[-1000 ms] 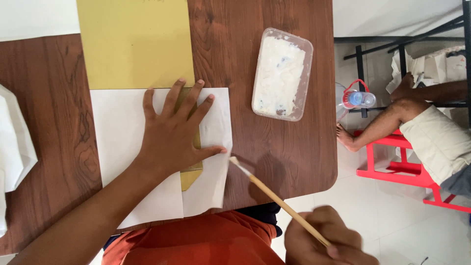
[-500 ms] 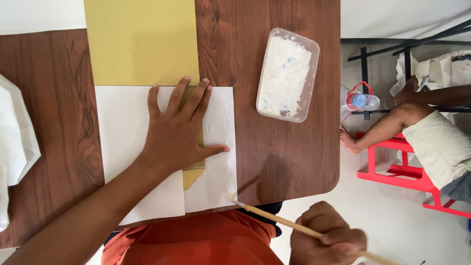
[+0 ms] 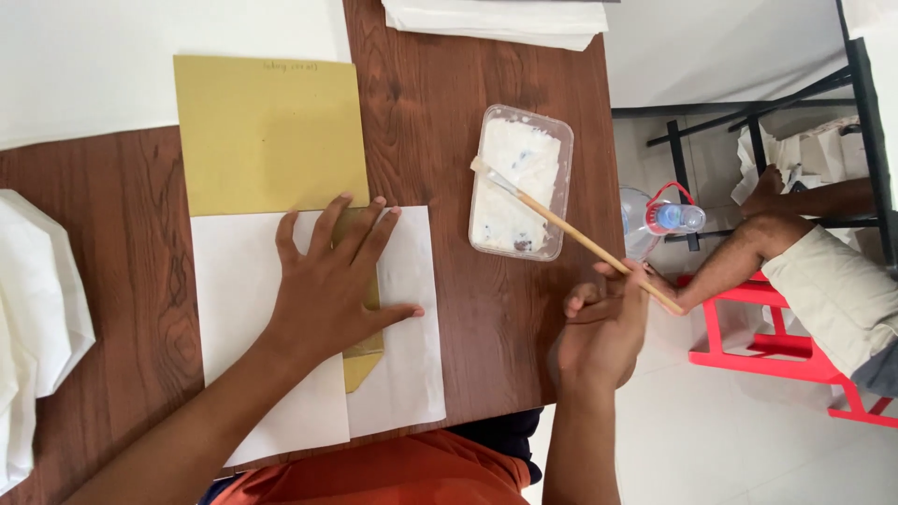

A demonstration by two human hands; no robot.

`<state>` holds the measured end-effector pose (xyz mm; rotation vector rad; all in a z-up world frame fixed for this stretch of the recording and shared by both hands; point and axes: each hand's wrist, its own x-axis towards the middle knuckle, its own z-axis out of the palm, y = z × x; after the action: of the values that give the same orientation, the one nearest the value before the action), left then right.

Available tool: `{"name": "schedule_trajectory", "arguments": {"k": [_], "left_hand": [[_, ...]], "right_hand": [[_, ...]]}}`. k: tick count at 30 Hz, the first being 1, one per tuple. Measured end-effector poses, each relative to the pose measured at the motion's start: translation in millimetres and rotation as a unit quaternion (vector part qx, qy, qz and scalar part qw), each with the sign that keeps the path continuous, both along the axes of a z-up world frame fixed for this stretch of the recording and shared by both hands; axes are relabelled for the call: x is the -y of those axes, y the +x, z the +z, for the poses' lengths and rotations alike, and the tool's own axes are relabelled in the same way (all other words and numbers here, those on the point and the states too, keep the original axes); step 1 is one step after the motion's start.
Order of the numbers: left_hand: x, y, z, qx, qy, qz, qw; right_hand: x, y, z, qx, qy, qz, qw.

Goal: Assembling a paper bag by folding white paper around a yellow template and applying glue with a brush.

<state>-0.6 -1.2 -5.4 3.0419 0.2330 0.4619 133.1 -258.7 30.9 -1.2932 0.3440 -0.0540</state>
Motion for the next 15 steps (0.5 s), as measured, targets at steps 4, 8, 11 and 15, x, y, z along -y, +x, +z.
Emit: {"name": "schedule_trajectory", "arguments": {"k": [4, 8, 11, 15], "left_hand": [[-2, 0, 1, 0.019, -0.011, -0.005, 1.000], [-3, 0, 0, 0.014, -0.058, -0.007, 0.998], [-3, 0, 1, 0.033, -0.060, -0.011, 0.998], [-5, 1, 0, 0.025, -0.045, -0.010, 0.999]], "right_hand": [[-2, -1, -7, -0.036, 0.018, 0.045, 0.998], [6, -1, -16, -0.047, 0.019, 0.074, 0.996], [11, 0, -19, -0.056, 0.042, 0.101, 0.992], [11, -2, -19, -0.088, 0.047, 0.133, 0.986]]}}
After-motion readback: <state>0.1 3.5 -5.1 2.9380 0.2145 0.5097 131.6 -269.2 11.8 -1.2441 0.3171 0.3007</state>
